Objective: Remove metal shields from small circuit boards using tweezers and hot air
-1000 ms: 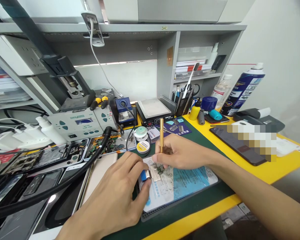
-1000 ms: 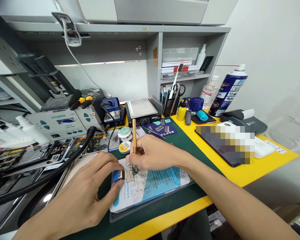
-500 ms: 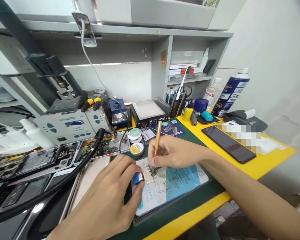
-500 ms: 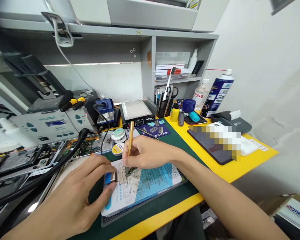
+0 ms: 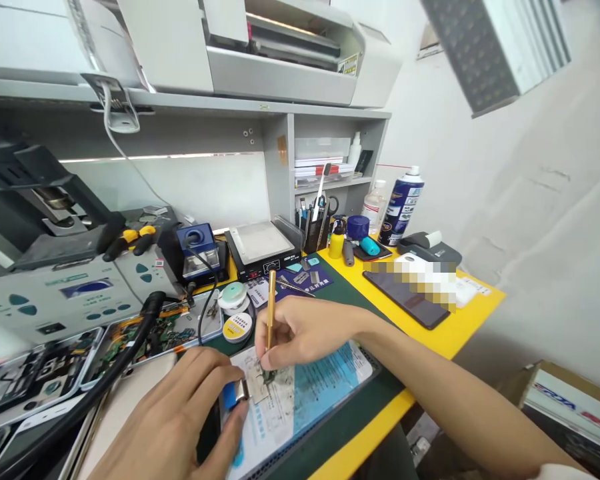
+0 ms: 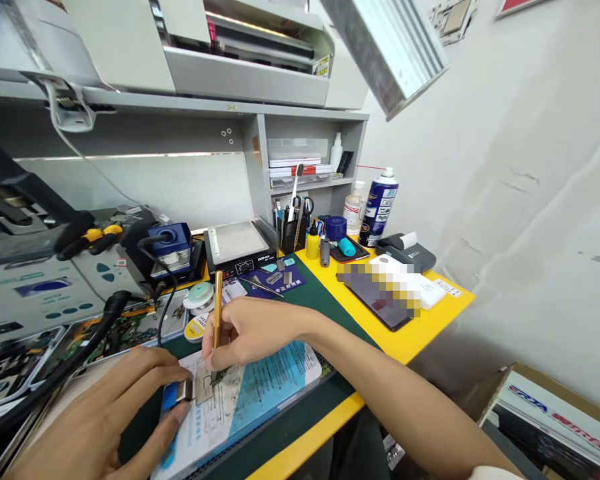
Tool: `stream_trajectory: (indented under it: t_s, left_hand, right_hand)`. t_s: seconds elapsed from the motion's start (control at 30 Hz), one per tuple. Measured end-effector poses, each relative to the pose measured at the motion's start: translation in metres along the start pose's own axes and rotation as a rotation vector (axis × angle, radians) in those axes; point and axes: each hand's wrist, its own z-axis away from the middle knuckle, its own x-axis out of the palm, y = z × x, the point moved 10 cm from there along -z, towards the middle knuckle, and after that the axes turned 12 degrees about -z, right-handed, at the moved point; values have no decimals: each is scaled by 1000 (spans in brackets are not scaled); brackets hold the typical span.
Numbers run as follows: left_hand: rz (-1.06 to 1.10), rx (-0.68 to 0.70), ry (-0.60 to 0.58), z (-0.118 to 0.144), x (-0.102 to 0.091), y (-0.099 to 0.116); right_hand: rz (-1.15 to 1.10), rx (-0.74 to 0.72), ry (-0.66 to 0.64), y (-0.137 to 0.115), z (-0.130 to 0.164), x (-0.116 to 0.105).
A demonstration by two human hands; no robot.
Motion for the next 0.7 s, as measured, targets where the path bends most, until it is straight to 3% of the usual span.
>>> stream_trajectory:
  t_s: [0.3,0.53,0.63,0.7]
  left_hand:
    - [-15,18,58,-6,-8,2]
    - [15,-65,-53,-4,-14,0]
    - [87,-138,6,-2,-24,-12]
    - [152,-216,116,-1,-42,-23]
  right_hand:
    - [31,-6,-35,2,-1,0]
    - [-162,14,-58,11,-3,-1]
    - [-214,41,-57,14,-4,-1]
    - [-207,47,-53,14,-3,-2]
